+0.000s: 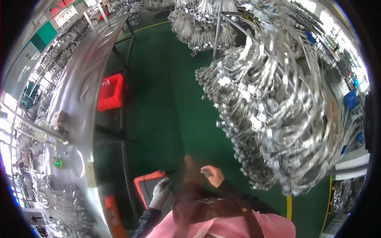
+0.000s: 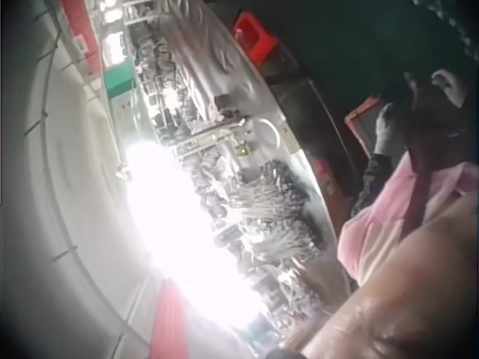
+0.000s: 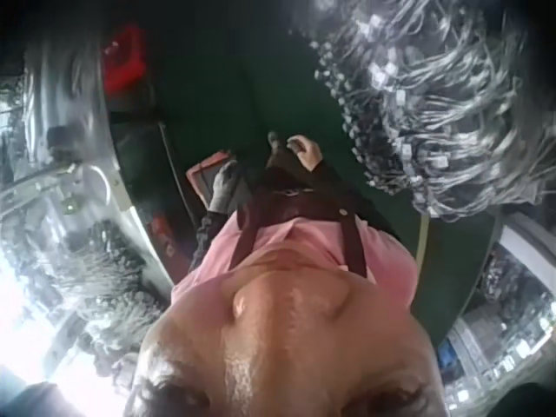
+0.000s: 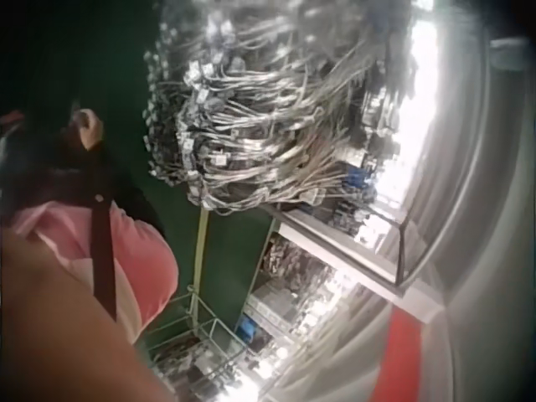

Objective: Putting on protective gloves and hanging bundles of silver-colored wire harnesses onto a circular rotating industrial rack.

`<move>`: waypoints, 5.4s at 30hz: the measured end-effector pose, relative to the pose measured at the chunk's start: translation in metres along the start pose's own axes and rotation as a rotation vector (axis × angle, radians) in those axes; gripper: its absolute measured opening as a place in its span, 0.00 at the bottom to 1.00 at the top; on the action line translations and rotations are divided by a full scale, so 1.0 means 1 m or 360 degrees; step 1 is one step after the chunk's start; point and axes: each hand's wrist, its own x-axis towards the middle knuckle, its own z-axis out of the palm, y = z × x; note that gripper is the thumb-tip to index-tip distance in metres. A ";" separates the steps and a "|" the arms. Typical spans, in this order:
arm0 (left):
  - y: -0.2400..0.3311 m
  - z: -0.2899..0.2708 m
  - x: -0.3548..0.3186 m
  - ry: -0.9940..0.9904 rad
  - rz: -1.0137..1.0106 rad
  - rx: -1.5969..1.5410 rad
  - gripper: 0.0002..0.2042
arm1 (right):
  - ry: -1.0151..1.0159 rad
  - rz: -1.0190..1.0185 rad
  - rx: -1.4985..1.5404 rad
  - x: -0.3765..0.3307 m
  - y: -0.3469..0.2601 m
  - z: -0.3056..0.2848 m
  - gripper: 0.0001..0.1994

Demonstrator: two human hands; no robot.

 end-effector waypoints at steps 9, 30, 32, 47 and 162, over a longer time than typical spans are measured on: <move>0.101 -0.110 0.281 0.0426 0.0245 -0.0575 0.19 | 0.0007 -0.0386 0.0148 0.315 0.007 0.028 0.14; 0.281 -0.377 0.825 0.0210 -0.0423 -0.1178 0.11 | -0.0158 -0.0355 -0.0028 1.106 -0.167 -0.002 0.09; 0.292 -0.402 0.875 0.0367 -0.0464 -0.1382 0.12 | -0.0197 -0.0371 -0.0020 1.186 -0.178 0.007 0.09; 0.635 -0.671 1.476 0.0100 0.0423 -0.0300 0.17 | 0.0797 -0.0141 0.0346 1.633 -0.170 -0.078 0.08; 1.099 -0.684 2.154 -0.4190 -0.0056 0.2658 0.14 | 0.3780 -0.0633 0.2004 2.440 -0.303 0.123 0.21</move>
